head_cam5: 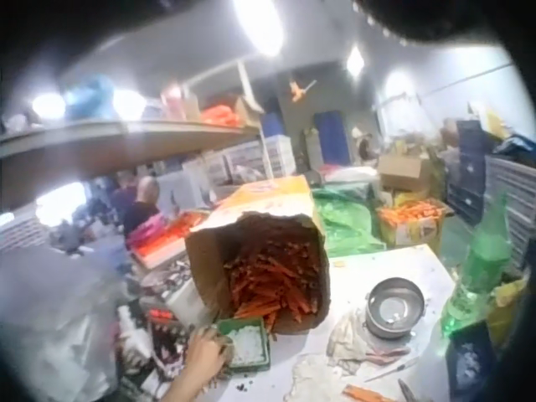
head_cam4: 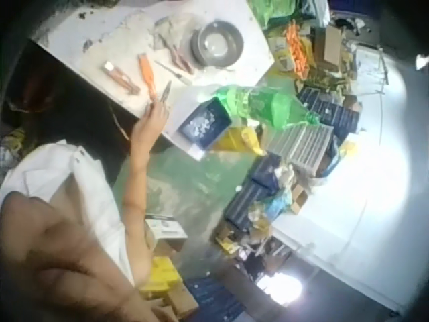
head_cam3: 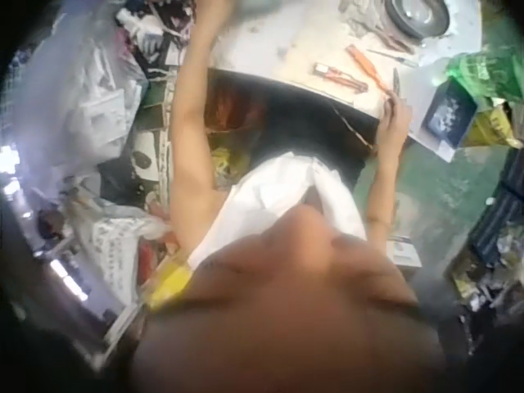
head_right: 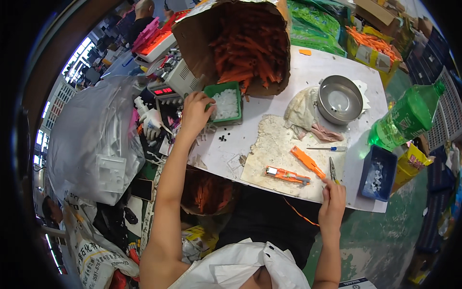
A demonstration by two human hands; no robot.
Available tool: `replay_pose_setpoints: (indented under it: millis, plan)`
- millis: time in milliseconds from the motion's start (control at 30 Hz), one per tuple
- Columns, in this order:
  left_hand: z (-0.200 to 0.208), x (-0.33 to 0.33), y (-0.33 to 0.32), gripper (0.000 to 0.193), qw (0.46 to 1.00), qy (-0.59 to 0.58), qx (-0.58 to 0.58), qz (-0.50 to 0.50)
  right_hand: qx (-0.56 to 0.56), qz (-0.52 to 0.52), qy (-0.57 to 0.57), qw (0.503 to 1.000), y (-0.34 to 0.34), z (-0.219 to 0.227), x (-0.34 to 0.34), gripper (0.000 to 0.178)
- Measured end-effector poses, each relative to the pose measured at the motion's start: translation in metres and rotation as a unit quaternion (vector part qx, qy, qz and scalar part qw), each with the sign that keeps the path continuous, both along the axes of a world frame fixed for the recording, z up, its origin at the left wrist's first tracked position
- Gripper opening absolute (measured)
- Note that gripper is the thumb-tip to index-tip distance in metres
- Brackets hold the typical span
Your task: The person assembles small electronic components at a cluttered workbench. They insert white plastic pieces into orange plastic housings, use a screwdriver to tighten screws, and use pliers to adjust wires. The person repeatedly picks up components from a green tray and a cardboard box, assembles them, and places the finished units on the table.
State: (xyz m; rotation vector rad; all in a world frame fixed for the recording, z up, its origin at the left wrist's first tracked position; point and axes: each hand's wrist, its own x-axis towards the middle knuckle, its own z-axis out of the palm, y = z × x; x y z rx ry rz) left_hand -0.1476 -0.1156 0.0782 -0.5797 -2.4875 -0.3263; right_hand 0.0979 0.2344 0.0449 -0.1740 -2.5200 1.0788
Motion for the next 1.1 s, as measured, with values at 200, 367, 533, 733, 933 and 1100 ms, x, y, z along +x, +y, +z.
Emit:
replay_pose_setpoints:
  millis: [200,367,533,733,933,1100]
  plan:
    - [0.004,-0.02,0.019,0.012,0.993,0.004,-0.048,-0.109,-0.161,0.018,-0.047,0.986,-0.013,0.001,0.03,0.009]
    - [0.014,-0.02,0.026,0.014,0.975,-0.048,-0.171,-0.132,-0.27,0.014,-0.05,0.961,-0.026,-0.006,0.034,0.011]
    - [0.016,-0.026,0.018,0.017,0.964,-0.045,-0.196,-0.176,-0.308,0.037,-0.07,0.948,-0.033,-0.006,0.03,0.012]
    - [0.003,-0.022,0.011,0.014,0.984,-0.045,0.072,-0.158,-0.339,0.065,-0.032,0.938,-0.043,0.006,0.014,0.009]
    - [-0.026,0.079,0.084,0.023,0.645,-0.435,0.569,-0.267,-0.409,0.135,0.098,0.897,-0.062,0.026,-0.013,0.007]
    - [-0.031,0.145,0.134,0.031,0.343,-0.611,0.629,-0.336,-0.206,0.111,0.239,0.942,-0.072,0.029,-0.029,0.013]
